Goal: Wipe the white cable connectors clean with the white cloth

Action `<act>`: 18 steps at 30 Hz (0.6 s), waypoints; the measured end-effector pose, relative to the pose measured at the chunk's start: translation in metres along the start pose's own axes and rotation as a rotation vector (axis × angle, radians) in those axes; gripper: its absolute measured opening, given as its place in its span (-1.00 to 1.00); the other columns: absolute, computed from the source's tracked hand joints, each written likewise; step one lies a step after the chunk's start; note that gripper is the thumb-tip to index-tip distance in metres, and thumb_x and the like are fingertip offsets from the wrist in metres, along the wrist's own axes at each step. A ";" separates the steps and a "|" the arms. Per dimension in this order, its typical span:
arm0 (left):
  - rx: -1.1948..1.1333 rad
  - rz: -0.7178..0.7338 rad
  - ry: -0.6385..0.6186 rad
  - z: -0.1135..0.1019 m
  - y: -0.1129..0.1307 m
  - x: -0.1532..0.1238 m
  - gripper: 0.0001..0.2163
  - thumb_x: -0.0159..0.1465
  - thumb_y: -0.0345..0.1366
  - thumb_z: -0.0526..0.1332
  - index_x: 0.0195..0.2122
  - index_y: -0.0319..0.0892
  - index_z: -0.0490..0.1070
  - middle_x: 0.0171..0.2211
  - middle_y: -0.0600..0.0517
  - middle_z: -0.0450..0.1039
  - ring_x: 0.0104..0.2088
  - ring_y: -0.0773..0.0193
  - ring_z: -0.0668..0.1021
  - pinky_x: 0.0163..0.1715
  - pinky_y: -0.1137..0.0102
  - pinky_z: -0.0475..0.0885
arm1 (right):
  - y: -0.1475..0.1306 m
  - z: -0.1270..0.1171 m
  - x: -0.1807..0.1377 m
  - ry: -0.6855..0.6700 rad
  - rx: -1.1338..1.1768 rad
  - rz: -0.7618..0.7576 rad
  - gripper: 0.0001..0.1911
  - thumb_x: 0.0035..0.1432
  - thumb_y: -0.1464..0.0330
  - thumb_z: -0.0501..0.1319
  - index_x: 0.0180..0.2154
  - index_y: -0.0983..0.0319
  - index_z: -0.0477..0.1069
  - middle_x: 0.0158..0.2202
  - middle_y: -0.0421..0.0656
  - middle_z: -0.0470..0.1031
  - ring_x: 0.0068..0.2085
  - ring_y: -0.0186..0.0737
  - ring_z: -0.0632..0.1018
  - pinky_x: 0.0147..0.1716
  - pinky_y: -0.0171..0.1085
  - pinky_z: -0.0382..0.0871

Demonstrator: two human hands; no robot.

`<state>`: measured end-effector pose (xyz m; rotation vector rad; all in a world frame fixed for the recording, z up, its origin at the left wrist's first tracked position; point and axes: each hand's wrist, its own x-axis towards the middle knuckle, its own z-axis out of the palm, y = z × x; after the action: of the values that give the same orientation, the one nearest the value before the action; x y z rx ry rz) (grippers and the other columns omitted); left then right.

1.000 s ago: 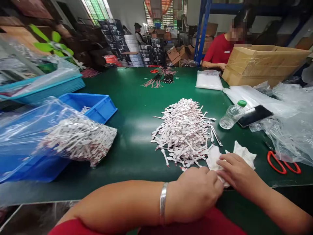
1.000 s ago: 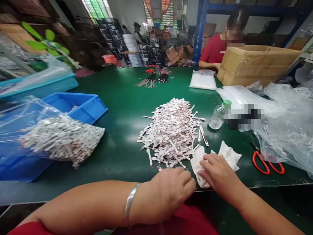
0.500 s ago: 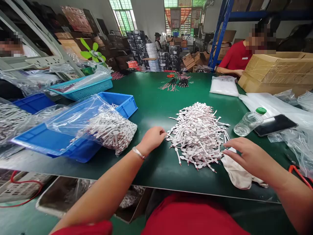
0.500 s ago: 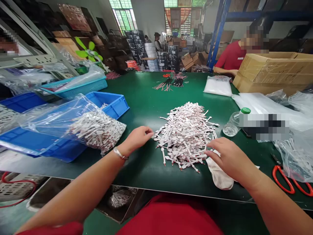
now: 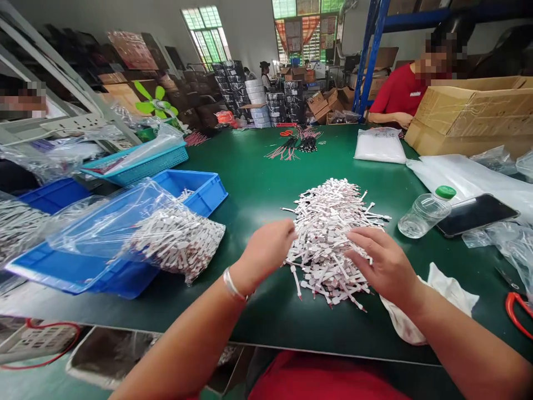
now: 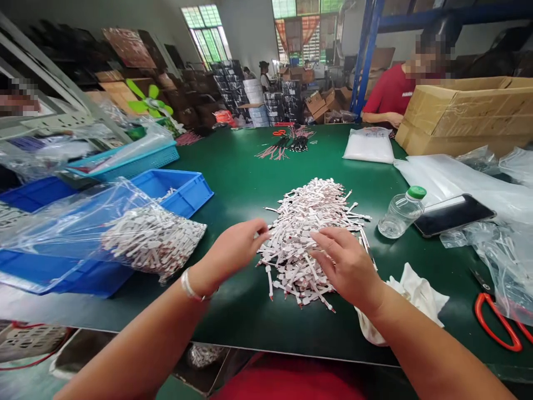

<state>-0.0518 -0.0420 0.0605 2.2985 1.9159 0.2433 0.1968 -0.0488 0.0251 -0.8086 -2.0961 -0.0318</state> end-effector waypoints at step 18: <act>-1.124 -0.035 -0.207 0.031 0.031 -0.013 -0.79 0.13 -0.23 0.28 -0.25 -0.23 0.48 -0.52 0.08 0.38 -0.54 0.40 0.34 -0.52 0.49 0.26 | -0.003 0.005 -0.016 -0.158 0.139 0.206 -0.83 0.25 0.41 0.15 -0.13 0.22 0.45 -0.26 -0.10 0.62 -0.26 -0.21 0.62 -0.22 -0.26 0.50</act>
<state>-0.0177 -0.0601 0.0359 1.4394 1.1904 0.7901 0.1980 -0.0584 0.0107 -0.9639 -2.1233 0.2943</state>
